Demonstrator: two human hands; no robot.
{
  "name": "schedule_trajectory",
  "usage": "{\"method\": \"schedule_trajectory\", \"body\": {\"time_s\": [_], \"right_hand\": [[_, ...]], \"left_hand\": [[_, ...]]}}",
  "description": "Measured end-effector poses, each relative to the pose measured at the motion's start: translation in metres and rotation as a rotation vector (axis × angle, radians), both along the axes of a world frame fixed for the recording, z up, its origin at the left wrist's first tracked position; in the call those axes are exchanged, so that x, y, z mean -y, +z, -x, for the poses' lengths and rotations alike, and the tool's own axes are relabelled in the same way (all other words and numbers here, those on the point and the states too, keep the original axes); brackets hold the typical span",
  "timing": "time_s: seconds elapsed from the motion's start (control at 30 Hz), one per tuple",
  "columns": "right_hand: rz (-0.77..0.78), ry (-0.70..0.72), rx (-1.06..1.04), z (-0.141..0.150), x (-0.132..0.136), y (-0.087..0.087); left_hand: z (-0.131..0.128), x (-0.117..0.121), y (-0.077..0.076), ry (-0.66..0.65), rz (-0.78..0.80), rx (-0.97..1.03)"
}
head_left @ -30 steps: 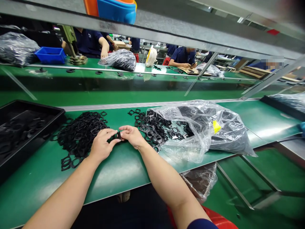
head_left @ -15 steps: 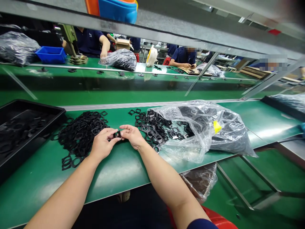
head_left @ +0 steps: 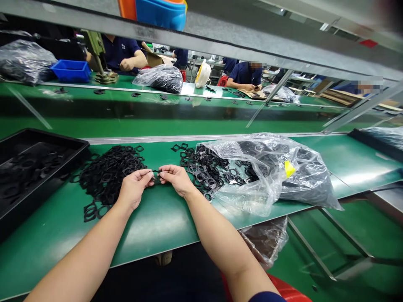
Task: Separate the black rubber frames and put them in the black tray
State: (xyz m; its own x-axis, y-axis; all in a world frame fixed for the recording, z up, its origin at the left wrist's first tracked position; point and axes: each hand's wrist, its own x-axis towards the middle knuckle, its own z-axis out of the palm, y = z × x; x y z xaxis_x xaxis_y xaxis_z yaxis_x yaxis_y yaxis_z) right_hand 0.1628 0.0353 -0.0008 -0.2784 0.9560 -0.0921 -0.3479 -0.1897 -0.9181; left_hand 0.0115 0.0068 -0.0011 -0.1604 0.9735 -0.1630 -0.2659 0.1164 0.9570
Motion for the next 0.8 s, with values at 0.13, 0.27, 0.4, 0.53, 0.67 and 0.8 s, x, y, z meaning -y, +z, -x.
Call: {"method": "schedule_trajectory", "body": {"time_s": [0.13,0.27,0.4,0.53,0.67,0.8], "right_hand": [[-0.022,0.012,0.018,0.001,0.001,-0.001],[-0.035,0.027,0.031,0.001,0.001,-0.001],[-0.040,0.034,0.038,0.001,0.001,-0.001],[-0.042,0.031,0.034,0.001,0.001,0.000],[-0.058,0.019,0.034,0.000,0.002,0.001],[-0.068,0.030,0.031,0.000,0.002,0.002]], "left_hand": [[0.003,-0.001,0.001,0.030,0.053,0.055],[0.004,0.000,0.003,-0.003,0.089,0.110],[0.006,0.000,0.005,-0.054,0.130,0.164],[0.009,-0.001,0.005,-0.091,0.155,0.214],[0.012,-0.001,0.006,-0.222,0.186,0.261],[0.013,0.000,0.008,-0.253,0.207,0.268]]}}
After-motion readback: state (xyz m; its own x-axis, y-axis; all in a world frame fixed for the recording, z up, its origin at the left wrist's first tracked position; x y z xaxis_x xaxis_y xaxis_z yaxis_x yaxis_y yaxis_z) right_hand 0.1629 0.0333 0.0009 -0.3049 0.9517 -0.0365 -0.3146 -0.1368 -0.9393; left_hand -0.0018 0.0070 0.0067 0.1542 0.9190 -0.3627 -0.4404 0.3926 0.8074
